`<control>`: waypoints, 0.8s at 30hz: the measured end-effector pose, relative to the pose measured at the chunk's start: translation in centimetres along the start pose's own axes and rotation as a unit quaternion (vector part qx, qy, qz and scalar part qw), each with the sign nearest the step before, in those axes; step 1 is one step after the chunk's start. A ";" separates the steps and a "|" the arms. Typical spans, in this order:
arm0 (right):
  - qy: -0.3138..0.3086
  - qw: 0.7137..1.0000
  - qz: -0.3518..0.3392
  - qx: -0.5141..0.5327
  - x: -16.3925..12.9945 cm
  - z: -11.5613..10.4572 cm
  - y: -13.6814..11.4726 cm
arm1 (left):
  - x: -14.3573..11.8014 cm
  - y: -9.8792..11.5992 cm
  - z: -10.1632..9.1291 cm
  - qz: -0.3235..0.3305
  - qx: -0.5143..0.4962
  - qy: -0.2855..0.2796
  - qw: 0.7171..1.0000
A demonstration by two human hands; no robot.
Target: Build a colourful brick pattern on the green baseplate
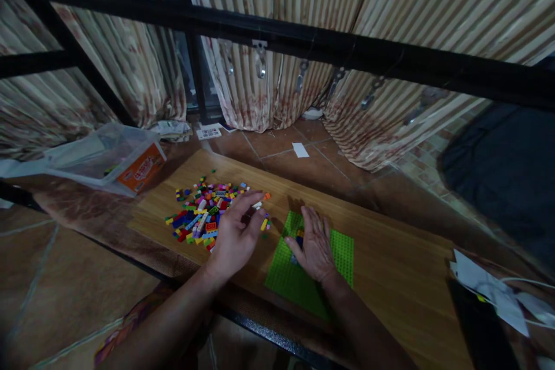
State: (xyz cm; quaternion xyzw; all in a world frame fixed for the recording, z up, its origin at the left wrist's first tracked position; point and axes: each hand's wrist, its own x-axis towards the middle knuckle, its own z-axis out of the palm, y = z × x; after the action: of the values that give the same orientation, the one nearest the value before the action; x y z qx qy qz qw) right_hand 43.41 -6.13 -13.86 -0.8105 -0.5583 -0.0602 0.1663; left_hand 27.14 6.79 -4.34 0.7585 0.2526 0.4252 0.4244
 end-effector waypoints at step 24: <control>-0.107 0.993 -0.004 -0.048 0.3 0.9 -3.2 | 4.0 -2.6 -7.1 -0.257 -0.258 0.194 0.911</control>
State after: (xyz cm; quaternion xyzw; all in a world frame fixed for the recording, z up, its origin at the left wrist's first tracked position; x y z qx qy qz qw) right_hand 40.47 -4.55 -13.99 -0.8171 -0.5727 -0.0005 0.0663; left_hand 23.02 14.08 -2.89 0.4338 0.3978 0.4908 0.6424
